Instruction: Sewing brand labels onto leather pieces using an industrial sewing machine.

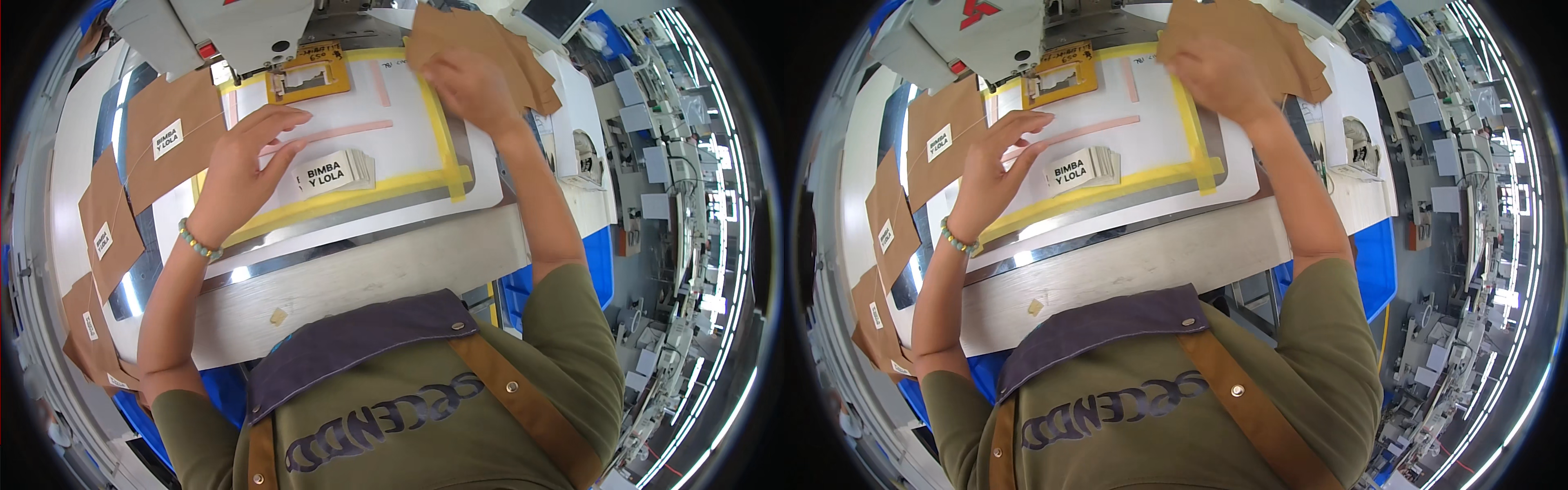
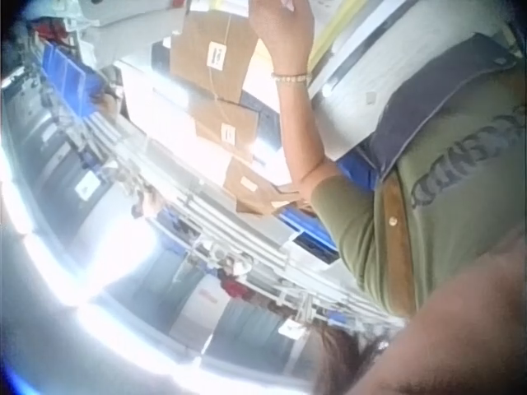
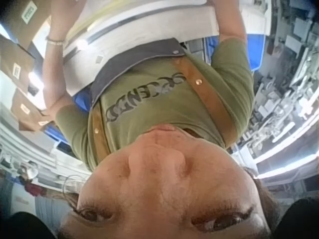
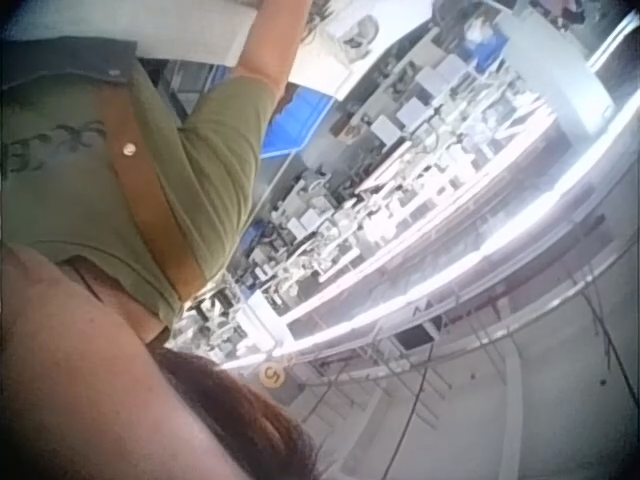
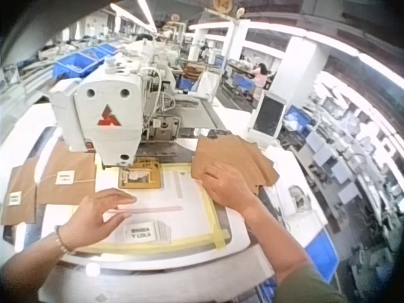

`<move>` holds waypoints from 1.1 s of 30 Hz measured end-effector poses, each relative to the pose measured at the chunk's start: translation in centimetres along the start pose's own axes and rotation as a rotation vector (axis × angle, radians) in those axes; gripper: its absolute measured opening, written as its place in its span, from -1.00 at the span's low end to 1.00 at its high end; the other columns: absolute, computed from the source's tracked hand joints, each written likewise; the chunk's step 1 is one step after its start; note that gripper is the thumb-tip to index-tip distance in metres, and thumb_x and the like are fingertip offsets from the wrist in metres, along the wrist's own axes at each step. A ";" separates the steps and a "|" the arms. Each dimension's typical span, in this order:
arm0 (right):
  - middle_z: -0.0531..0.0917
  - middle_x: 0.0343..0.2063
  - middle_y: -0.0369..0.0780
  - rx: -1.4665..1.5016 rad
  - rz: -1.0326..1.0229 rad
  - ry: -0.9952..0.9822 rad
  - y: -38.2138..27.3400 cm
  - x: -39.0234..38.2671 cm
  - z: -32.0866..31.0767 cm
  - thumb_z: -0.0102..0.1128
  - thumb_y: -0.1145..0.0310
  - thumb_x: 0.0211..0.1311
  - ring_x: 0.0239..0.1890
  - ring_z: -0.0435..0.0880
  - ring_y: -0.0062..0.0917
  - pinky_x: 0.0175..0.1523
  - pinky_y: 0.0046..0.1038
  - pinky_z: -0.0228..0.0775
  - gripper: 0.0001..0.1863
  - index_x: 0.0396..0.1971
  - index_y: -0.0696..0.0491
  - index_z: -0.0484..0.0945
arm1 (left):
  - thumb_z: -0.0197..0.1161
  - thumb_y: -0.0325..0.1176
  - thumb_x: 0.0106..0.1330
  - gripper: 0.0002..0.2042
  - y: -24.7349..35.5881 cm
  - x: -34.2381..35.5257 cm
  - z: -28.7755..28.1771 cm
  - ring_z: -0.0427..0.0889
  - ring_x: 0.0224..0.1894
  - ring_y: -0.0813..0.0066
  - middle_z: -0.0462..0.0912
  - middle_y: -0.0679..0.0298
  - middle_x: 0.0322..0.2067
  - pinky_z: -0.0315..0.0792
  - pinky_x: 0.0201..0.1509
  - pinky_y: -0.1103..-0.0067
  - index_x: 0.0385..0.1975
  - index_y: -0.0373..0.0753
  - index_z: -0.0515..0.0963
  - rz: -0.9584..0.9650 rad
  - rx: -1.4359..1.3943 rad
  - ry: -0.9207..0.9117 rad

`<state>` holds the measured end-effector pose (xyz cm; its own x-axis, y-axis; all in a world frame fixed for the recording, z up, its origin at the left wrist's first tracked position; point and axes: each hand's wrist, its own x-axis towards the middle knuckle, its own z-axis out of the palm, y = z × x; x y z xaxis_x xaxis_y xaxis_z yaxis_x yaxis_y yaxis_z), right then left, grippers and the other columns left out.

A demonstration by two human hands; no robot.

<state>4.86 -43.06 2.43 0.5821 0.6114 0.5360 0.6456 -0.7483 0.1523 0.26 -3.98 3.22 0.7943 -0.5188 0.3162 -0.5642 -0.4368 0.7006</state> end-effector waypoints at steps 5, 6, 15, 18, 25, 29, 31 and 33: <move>0.72 -0.17 -0.35 0.008 -0.351 -0.043 -5.8 2.8 1.8 0.43 0.42 0.19 -0.08 0.70 -0.45 -0.04 -0.39 0.59 -0.75 -0.11 0.00 0.79 | 0.27 -0.56 0.50 -0.65 0.0 0.5 0.8 0.77 0.14 0.14 0.76 0.07 0.21 0.67 0.17 0.37 0.24 -0.27 0.70 0.060 0.025 -0.025; 0.70 -0.15 -0.38 0.034 -0.444 -0.020 -6.5 3.5 2.2 0.41 0.42 0.17 -0.07 0.68 -0.49 -0.03 -0.42 0.57 -0.73 -0.10 0.02 0.78 | 0.26 -0.56 0.51 -0.65 0.0 0.5 0.8 0.77 0.13 0.13 0.76 0.07 0.21 0.67 0.17 0.37 0.25 -0.27 0.70 0.053 0.010 -0.030; 0.61 -0.25 -0.43 0.183 -0.532 0.130 -10.2 8.8 5.2 0.39 0.23 0.34 -0.13 0.61 -0.57 -0.04 -0.46 0.50 -0.86 -0.21 -0.05 0.70 | 0.20 -0.49 0.58 -0.61 -1.6 -0.4 0.7 0.73 0.13 -0.06 0.73 -0.06 0.10 0.64 0.21 0.24 0.36 -0.35 0.51 -0.087 -0.051 -0.005; 0.65 -0.22 -0.40 0.298 -0.399 0.072 -10.3 8.2 3.6 0.41 0.13 0.38 -0.14 0.63 -0.50 -0.03 -0.40 0.53 -0.76 -0.13 -0.03 0.73 | 0.20 -0.43 0.60 -0.58 -1.4 -0.9 0.3 0.65 0.28 -0.10 0.70 -0.12 0.15 0.56 0.34 0.20 0.41 -0.33 0.50 -0.085 0.020 -0.093; 0.75 0.14 -0.27 0.261 0.047 -0.107 -5.1 2.2 1.5 0.30 0.11 0.54 0.18 0.68 -0.25 0.27 -0.22 0.57 -0.63 0.14 0.03 0.76 | 0.27 -0.24 0.57 -0.42 -3.1 -3.2 -0.2 0.31 0.60 -0.03 0.52 0.20 0.51 0.28 0.61 0.13 0.56 -0.21 0.42 0.179 0.565 -0.199; 0.66 0.35 -0.21 0.236 0.104 -0.209 -4.8 -0.3 0.2 0.23 0.14 0.59 0.46 0.52 -0.19 0.50 -0.17 0.40 -0.57 0.27 0.04 0.70 | 0.30 -0.18 0.54 -0.37 -4.0 -4.2 -1.6 0.25 0.65 0.01 0.37 0.33 0.63 0.24 0.66 0.17 0.57 -0.22 0.40 0.105 0.641 -0.221; 0.55 0.49 -0.19 0.288 0.088 -0.317 -5.2 -1.0 0.1 0.18 0.13 0.63 0.61 0.33 -0.19 0.64 -0.14 0.19 -0.53 0.37 0.03 0.64 | 0.30 -0.18 0.54 -0.37 -4.6 -4.8 -1.9 0.23 0.66 0.02 0.35 0.32 0.64 0.22 0.67 0.17 0.57 -0.22 0.40 0.089 0.629 -0.208; 0.51 0.52 -0.19 0.318 0.094 -0.332 -6.2 -1.2 0.0 0.16 0.13 0.64 0.63 0.30 -0.18 0.66 -0.10 0.14 -0.51 0.40 0.02 0.60 | 0.29 -0.18 0.54 -0.37 -4.8 -5.3 -2.0 0.20 0.68 0.02 0.33 0.31 0.65 0.17 0.70 0.18 0.57 -0.23 0.40 0.049 0.624 -0.165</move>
<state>0.22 -39.16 0.83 0.7384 0.6329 0.2328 0.6719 -0.7200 -0.1739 -0.78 2.35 -0.54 0.7475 -0.6333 0.2008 -0.6631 -0.7293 0.1684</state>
